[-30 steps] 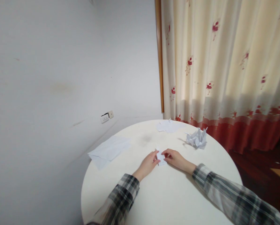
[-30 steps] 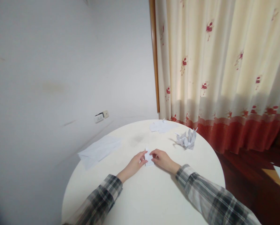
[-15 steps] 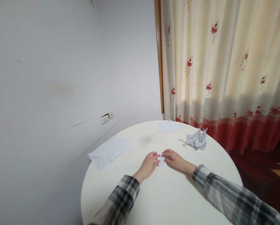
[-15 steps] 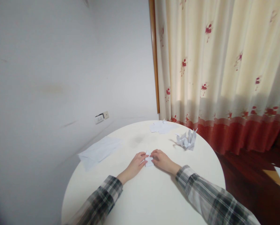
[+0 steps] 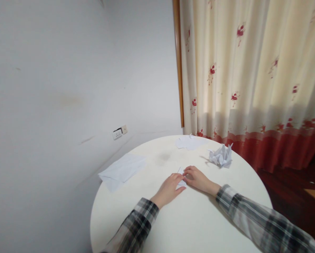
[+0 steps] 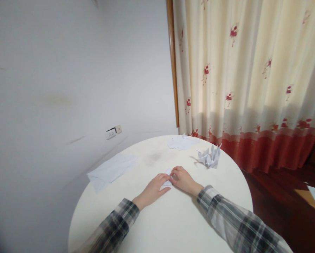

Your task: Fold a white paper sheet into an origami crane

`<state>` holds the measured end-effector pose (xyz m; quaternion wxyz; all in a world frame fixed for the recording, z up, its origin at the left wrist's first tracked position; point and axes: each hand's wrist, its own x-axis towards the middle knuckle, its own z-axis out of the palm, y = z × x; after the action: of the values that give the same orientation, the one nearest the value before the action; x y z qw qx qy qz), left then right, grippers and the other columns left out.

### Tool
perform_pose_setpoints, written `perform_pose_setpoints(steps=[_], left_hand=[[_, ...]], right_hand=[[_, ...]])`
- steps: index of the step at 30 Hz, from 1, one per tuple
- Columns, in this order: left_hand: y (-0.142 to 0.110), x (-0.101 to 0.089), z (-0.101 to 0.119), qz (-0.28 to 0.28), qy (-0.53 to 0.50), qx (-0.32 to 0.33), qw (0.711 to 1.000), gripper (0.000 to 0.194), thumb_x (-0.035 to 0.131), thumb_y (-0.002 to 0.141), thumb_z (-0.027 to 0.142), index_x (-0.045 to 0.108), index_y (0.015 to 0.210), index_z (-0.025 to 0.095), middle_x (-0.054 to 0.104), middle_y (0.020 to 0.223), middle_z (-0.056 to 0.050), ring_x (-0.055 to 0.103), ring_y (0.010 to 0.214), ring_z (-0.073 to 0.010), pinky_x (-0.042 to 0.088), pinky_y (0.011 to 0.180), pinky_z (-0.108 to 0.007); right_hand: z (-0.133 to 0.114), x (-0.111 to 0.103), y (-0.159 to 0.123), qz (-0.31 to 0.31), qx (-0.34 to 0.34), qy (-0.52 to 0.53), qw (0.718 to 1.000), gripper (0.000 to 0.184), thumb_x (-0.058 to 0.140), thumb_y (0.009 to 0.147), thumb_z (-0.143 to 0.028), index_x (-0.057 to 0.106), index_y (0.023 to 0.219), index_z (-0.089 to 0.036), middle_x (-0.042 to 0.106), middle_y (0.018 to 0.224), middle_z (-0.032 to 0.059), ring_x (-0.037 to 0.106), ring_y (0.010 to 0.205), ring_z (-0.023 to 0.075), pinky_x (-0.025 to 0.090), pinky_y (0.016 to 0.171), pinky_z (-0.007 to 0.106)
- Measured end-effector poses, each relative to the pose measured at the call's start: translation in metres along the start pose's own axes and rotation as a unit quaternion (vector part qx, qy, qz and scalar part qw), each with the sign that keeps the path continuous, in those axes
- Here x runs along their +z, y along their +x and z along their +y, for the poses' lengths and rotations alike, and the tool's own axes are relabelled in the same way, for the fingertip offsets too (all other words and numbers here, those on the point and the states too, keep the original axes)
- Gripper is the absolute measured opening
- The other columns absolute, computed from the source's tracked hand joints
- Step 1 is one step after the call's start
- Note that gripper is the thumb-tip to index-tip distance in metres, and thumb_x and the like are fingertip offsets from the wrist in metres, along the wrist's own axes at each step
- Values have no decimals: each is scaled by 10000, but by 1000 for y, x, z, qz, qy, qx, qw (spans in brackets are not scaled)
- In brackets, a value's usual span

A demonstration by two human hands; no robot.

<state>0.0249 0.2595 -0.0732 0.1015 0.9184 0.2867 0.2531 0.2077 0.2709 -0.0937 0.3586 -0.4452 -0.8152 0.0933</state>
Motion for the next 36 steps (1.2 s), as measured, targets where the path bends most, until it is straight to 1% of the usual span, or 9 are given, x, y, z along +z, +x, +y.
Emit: perform_pose_setpoints(steps=[3,6,9,13,17,22,26,29,36], left_hand=[[1,2,-2,0,-12,-16,1000,265,523,778,186,501,1041,216,526,1051,-34,445,997,-173,352,892,-322],[2,4,-7,-7,-11,-10,1000,244,504,791,159,525,1024,224,537,1038,-27,455,989,-165,353,893,-320],[3,7,-13,8,30,-1,1000,249,518,783,145,550,1011,238,503,1102,-32,416,1049,-177,326,925,-345],[1,11,-18,31,66,-12,997,264,496,785,118,558,1012,238,461,1157,-47,381,1092,-191,318,934,-374],[-2,8,-13,29,50,-32,998,294,463,761,72,553,1001,215,471,1119,-54,412,1055,-185,340,915,-358],[-2,5,-9,34,11,-47,998,198,593,707,228,556,896,185,473,1091,-67,429,1028,-204,359,892,-343],[-1,12,-19,45,-24,-74,996,106,552,742,179,554,848,185,468,1134,-58,413,1073,-183,331,925,-330],[-2,14,-24,45,-47,-81,995,88,538,757,177,561,841,189,510,1105,-50,440,1048,-171,325,928,-330],[-1,9,-20,66,-58,-81,993,55,564,750,206,598,791,190,571,1022,-36,494,968,-161,365,876,-290]], right_hand=[[1,1,0,-1,-4,7,1000,166,551,728,-276,617,846,-179,541,992,79,485,936,187,378,846,325],[3,0,-1,-6,-3,13,1000,172,556,722,-273,613,854,-178,522,1048,83,468,987,191,359,884,335],[4,-1,-1,-2,-2,5,1000,178,558,710,-257,607,857,-168,507,1083,92,452,1019,198,348,902,342],[4,-5,-2,1,8,-7,1000,165,524,693,-161,611,834,-166,492,1120,91,444,1034,204,337,912,356],[0,-7,-1,4,18,-2,1000,136,507,691,-136,612,771,-167,500,1123,82,451,1032,199,328,919,350],[-7,-9,0,-8,18,9,1000,134,481,721,-159,613,691,-159,520,1098,82,464,1018,185,345,899,317],[-7,-8,-1,-15,24,24,999,143,494,710,-159,636,691,-164,522,1087,81,475,997,187,353,879,317],[-4,-7,-1,-16,26,30,999,142,504,697,-149,644,694,-175,528,1065,76,478,985,187,360,869,321],[-4,-6,-3,0,-1,38,999,126,511,705,-155,631,683,-190,551,1012,64,503,933,171,382,839,303]])
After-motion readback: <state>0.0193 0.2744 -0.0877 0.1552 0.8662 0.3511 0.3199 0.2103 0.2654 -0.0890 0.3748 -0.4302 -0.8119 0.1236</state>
